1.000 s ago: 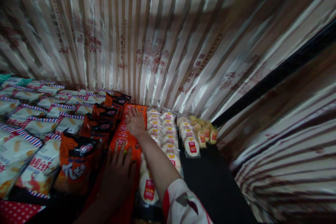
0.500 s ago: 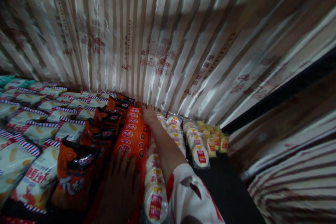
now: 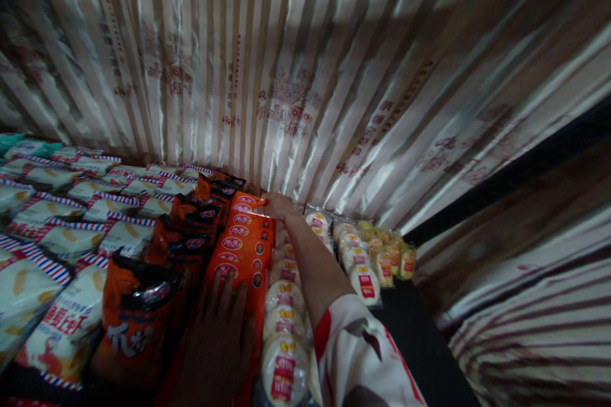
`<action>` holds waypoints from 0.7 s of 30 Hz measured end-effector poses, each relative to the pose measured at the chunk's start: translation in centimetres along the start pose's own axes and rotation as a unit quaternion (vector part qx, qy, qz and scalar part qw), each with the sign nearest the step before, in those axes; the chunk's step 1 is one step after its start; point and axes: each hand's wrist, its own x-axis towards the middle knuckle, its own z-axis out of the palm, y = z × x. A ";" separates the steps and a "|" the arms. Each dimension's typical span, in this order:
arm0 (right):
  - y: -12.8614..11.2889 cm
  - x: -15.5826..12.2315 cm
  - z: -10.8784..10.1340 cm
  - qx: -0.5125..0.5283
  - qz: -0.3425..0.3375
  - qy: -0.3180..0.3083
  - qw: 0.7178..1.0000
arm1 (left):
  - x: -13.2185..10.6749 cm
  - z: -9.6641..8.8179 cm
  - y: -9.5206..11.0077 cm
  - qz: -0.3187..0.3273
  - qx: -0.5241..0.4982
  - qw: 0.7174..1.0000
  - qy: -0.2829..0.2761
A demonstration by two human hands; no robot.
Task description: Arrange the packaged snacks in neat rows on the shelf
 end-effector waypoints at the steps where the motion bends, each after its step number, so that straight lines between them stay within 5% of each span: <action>1: -0.1 -0.1 -0.1 0.002 0.001 -0.007 1.000 | -0.1 0.1 -0.1 0.003 -0.001 1.000 -0.003; 10: -1.6 -0.7 -0.8 -0.034 0.038 -0.007 0.999 | -0.1 0.3 -0.3 -0.007 -0.001 1.000 -0.009; 21: -0.4 0.0 -1.1 -0.007 0.042 -0.048 0.998 | -0.2 0.3 -0.4 -0.007 -0.010 1.000 -0.011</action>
